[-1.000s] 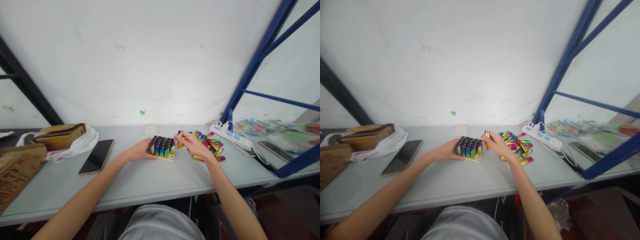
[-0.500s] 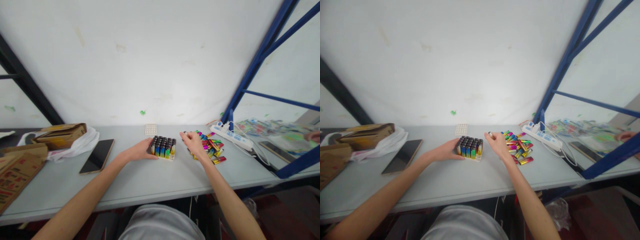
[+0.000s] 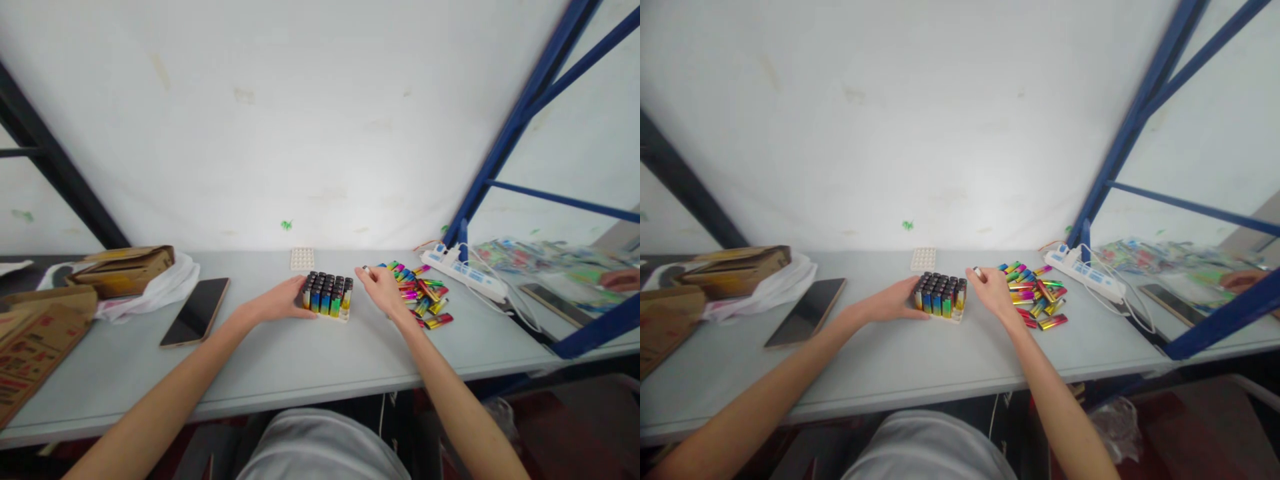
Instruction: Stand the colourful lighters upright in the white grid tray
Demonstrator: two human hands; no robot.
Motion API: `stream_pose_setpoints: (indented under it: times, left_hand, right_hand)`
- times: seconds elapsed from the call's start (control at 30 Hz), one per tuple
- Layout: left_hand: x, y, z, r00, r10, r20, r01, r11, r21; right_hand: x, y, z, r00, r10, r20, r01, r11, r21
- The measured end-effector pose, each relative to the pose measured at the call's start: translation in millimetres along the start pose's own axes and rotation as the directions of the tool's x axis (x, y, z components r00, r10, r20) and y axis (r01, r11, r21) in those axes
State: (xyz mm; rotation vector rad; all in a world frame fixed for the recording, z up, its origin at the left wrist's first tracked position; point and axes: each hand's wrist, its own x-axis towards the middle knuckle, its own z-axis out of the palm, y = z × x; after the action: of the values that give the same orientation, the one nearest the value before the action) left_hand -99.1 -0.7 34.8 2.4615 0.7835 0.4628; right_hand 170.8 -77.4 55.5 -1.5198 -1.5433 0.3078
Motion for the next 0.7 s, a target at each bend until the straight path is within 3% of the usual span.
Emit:
stream_pose_setpoints:
  times: [0.4,0.53,0.7]
  left_hand:
    - [-0.7,0.9,-0.5,1.0,-0.03,-0.004,0.03,1.0,0.002]
    - [-0.7,-0.4,-0.5,1.0,0.009,-0.003,-0.009,1.0,-0.004]
    - [-0.8,-0.3,-0.6,1.0,0.01,-0.004,-0.01,1.0,0.017]
  right_hand:
    - [-0.3,3.1,1.0,0.998,-0.058,0.01,0.059,0.994,-0.096]
    - [-0.7,-0.5,-2.3,0.994,-0.108,0.013,0.109,0.989,-0.102]
    - [-3.9,-11.9,-22.7,0.967,-0.2,0.156,0.212,0.975,-0.067]
